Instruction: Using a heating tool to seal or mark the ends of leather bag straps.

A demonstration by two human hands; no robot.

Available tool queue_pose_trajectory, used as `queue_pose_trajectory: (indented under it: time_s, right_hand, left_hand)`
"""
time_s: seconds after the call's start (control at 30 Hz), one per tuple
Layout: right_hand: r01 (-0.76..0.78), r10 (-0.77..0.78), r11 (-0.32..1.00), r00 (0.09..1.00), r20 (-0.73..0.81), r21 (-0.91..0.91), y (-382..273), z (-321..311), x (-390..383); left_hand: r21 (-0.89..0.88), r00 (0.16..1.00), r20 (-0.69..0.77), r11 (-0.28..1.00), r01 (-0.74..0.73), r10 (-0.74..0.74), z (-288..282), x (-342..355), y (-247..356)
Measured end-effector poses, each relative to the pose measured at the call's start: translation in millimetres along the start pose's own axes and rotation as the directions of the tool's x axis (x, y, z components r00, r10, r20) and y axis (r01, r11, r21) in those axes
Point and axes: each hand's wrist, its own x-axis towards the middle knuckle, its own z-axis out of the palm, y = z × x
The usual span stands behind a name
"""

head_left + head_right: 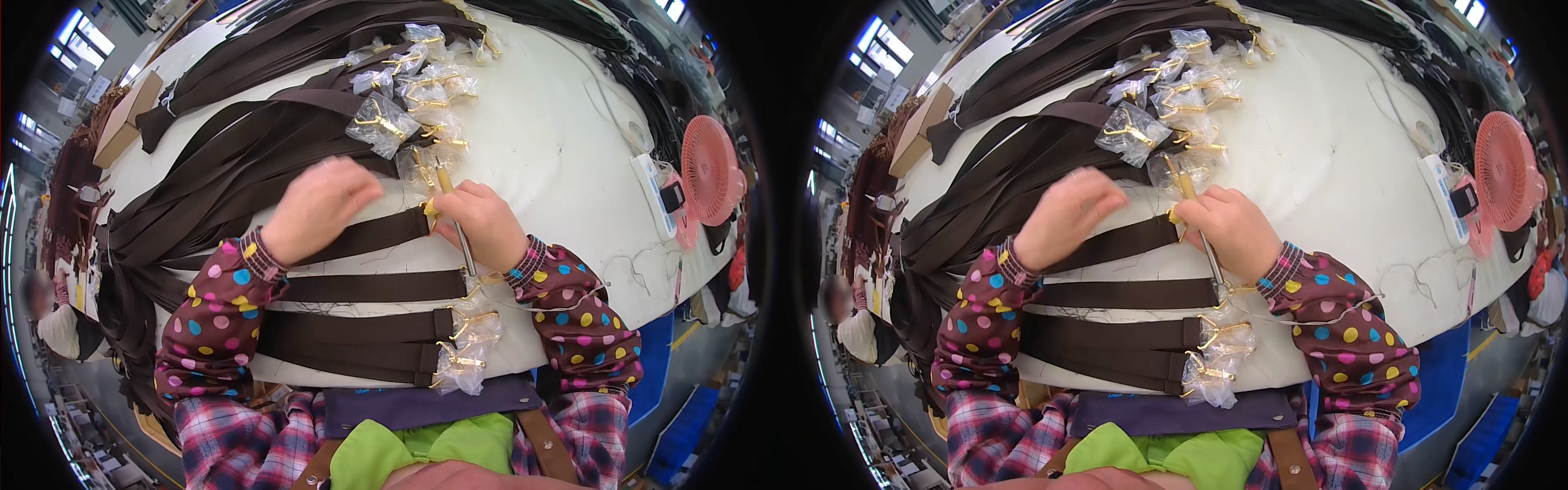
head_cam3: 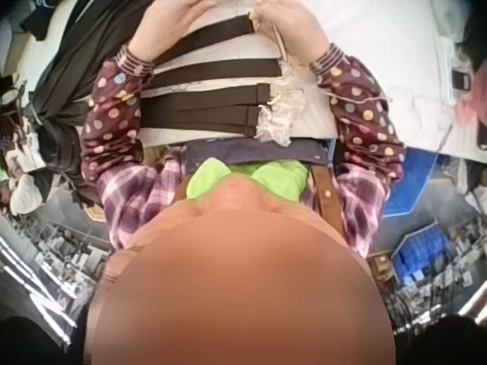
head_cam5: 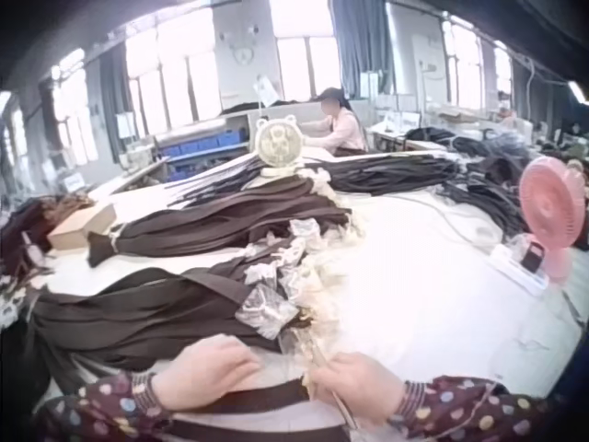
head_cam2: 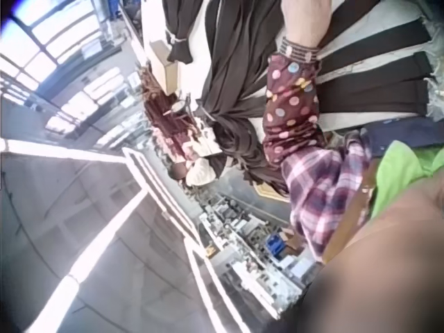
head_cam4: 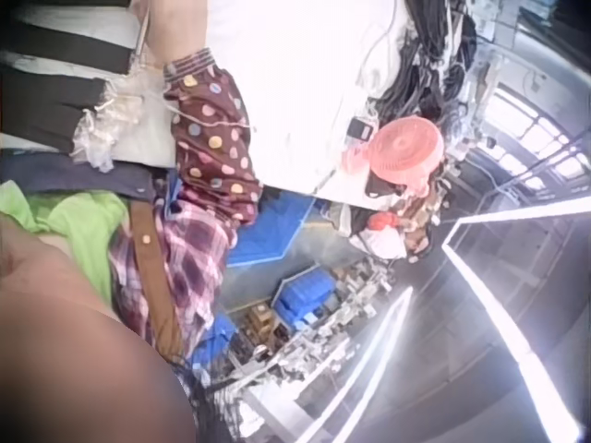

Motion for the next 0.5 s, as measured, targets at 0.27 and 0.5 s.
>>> queue_pose_trajectory:
  time_s: [0.27,0.5]
  right_hand:
    - [0.058,-0.073,0.994,0.982,-0.172,-0.090,-3,-2,-5]
    - [0.098,-0.113,0.992,0.971,-0.211,-0.081,-6,-12,-5]
  left_hand:
    - [0.465,0.992,0.010,0.878,-0.118,0.128,-23,80,-56]
    - [0.098,0.977,-0.188,0.988,0.122,-0.102,-54,92,-41]
